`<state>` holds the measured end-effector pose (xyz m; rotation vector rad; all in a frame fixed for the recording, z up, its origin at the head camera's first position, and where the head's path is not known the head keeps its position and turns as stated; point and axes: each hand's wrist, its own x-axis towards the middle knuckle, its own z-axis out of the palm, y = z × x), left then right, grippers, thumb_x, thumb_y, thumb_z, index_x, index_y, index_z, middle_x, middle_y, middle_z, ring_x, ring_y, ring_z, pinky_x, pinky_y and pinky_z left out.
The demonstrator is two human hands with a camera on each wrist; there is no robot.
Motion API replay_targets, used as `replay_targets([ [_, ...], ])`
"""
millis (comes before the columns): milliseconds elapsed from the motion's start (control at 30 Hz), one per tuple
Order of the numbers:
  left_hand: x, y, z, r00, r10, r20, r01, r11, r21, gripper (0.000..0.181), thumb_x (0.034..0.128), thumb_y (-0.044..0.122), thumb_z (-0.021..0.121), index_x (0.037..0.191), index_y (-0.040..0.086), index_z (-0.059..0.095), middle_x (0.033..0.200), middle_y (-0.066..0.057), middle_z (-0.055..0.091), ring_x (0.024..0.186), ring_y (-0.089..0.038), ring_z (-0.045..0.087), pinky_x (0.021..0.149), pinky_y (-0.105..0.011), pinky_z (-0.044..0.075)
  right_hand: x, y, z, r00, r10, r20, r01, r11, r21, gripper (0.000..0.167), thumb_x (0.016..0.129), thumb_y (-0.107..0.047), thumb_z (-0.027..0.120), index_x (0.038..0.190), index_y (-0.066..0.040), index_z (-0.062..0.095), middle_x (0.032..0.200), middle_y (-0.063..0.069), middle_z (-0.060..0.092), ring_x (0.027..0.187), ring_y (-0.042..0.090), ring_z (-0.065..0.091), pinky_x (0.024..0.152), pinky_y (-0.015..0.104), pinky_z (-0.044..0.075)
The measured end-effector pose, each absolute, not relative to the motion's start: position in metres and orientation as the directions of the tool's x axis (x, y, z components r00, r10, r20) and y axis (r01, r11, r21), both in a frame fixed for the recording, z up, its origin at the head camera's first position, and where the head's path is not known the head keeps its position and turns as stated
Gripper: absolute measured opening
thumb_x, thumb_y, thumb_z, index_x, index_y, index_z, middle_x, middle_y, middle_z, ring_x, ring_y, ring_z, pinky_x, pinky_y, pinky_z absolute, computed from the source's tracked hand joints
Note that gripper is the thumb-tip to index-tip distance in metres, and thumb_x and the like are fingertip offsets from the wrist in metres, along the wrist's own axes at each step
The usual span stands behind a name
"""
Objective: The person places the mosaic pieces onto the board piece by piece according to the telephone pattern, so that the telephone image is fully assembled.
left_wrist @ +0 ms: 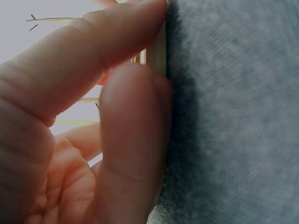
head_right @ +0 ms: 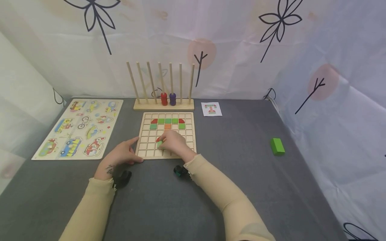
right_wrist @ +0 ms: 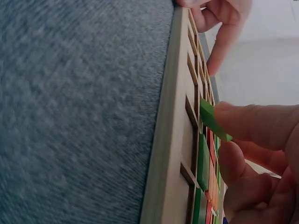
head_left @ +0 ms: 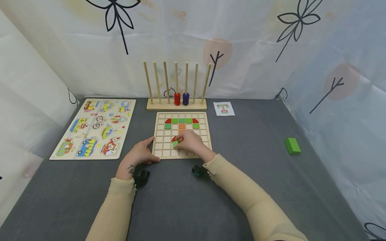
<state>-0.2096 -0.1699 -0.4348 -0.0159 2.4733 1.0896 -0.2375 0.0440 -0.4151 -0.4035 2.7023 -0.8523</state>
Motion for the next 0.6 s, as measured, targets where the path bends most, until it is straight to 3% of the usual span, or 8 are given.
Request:
replay_targets([
  [233,-0.2095,-0.1704,-0.4352,-0.906,0.169,-0.387,-0.174,0.686,0.706,0.102,0.0685,0.017,0.081,0.148,0.008,0.019,0.064,-0.007,0.058,0.051,-0.016,0.055,0.052,-0.03,0.042,-0.2356,0.0387,-0.4153,-0.912,-0.376,-0.167,-0.237,0.813,-0.532,0.029,0.076,-0.017,0.072,0.105,-0.017,0.072,0.109,-0.001,0.068,0.066,0.011,0.052,0.052,0.024,0.039],
  [433,-0.2076,-0.1704,-0.4337,-0.907,0.164,-0.387,-0.178,0.684,0.708,0.101,0.0688,0.016,0.081,0.148,0.008,0.019,0.064,-0.007,0.058,0.052,-0.016,0.055,0.052,-0.03,0.043,-0.2348,0.0365,-0.4141,-0.905,-0.386,-0.18,-0.258,0.833,-0.489,0.034,0.076,-0.016,0.071,0.11,-0.018,0.07,0.114,-0.001,0.066,0.072,0.012,0.055,0.055,0.026,0.042],
  [500,-0.2069,-0.1705,-0.4336,-0.906,0.163,-0.39,-0.182,0.683,0.707,0.101,0.0688,0.016,0.081,0.148,0.008,0.019,0.064,-0.007,0.058,0.052,-0.016,0.055,0.052,-0.029,0.043,-0.2347,0.0366,-0.4122,-0.903,-0.398,-0.161,-0.272,0.821,-0.501,0.036,0.078,-0.02,0.071,0.114,-0.017,0.068,0.107,0.001,0.068,0.072,0.013,0.056,0.055,0.025,0.041],
  [600,-0.2064,-0.1708,-0.4335,-0.905,0.162,-0.393,-0.185,0.68,0.709,0.101,0.0688,0.016,0.08,0.148,0.008,0.019,0.064,-0.007,0.058,0.052,-0.016,0.055,0.052,-0.03,0.043,-0.2361,0.0387,-0.4067,-0.918,-0.389,-0.077,-0.271,0.757,-0.594,0.043,0.082,-0.028,0.069,0.122,-0.014,0.062,0.082,0.004,0.066,0.062,0.013,0.052,0.051,0.025,0.037],
])
